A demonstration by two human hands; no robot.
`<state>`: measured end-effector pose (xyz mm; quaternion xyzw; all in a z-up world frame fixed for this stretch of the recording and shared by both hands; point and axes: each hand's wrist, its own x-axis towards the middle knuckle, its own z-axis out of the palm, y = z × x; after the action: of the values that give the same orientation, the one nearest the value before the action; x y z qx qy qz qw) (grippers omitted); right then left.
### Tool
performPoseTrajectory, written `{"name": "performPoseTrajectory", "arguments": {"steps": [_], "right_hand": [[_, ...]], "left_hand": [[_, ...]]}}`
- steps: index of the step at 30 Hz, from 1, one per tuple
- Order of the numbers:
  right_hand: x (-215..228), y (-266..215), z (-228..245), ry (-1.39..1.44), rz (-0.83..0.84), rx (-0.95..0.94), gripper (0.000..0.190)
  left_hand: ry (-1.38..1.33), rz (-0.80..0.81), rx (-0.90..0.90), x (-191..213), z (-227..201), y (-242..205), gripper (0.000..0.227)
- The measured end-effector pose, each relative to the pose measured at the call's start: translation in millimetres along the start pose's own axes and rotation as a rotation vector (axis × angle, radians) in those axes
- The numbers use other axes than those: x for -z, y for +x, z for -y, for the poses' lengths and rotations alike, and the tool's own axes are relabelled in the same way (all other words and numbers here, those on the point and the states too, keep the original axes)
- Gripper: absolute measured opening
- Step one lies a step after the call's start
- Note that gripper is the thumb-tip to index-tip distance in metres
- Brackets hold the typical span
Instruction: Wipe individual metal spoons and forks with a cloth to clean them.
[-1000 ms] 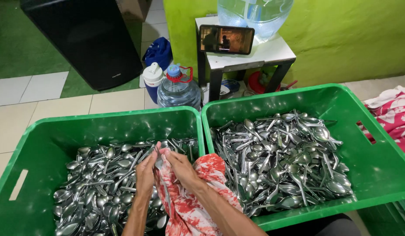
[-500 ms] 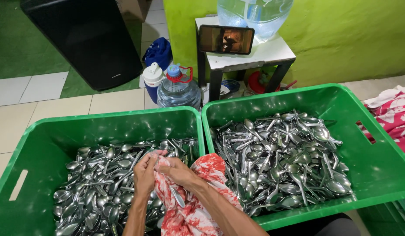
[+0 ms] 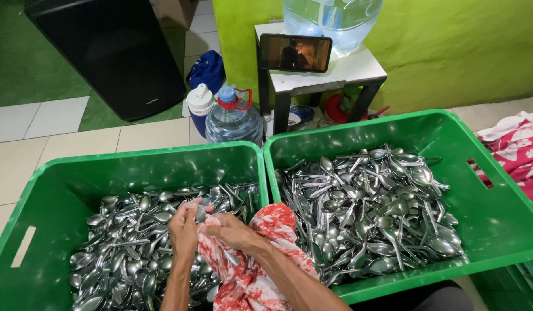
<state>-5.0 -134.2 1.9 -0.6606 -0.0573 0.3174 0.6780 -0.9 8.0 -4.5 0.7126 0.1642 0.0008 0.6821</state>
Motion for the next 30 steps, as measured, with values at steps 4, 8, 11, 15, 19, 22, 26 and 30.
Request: {"name": "performPoseTrajectory", "arguments": {"steps": [4, 8, 11, 15, 19, 22, 26, 30], "right_hand": [[0.5, 3.5, -4.8, -0.021, -0.003, -0.029, 0.026], [0.9, -1.7, -1.5, -0.094, 0.042, -0.015, 0.038], [0.5, -4.6, 1.7, -0.144, 0.114, 0.01, 0.039], [-2.7, -5.9, 4.2, -0.109, 0.189, 0.006, 0.045], [0.0, 5.1, -11.7, -0.145, 0.079, 0.001, 0.027], [-0.3, 12.1, -18.9, -0.034, -0.06, 0.007, 0.026], [-3.2, 8.1, -14.1, -0.183, -0.037, -0.037, 0.022], [1.8, 22.3, -29.6, -0.205, -0.35, 0.093, 0.04]], "left_hand": [[-0.053, -0.002, 0.012, -0.1, 5.3, 4.3, 0.03], [-0.017, -0.07, -0.057, 5.7, 14.7, 11.4, 0.028], [0.019, -0.166, -0.11, 11.2, 18.4, 14.0, 0.029], [-0.038, -0.316, -0.212, 16.2, 29.5, 22.9, 0.034], [-0.145, -0.084, -0.026, 11.3, 24.9, 21.5, 0.046], [-0.086, 0.181, 0.189, 5.6, 21.9, 16.0, 0.038], [-0.202, 0.025, 0.046, 15.8, 43.6, 31.9, 0.02], [-0.113, -0.219, 0.023, 26.4, 37.2, 23.7, 0.032]]}}
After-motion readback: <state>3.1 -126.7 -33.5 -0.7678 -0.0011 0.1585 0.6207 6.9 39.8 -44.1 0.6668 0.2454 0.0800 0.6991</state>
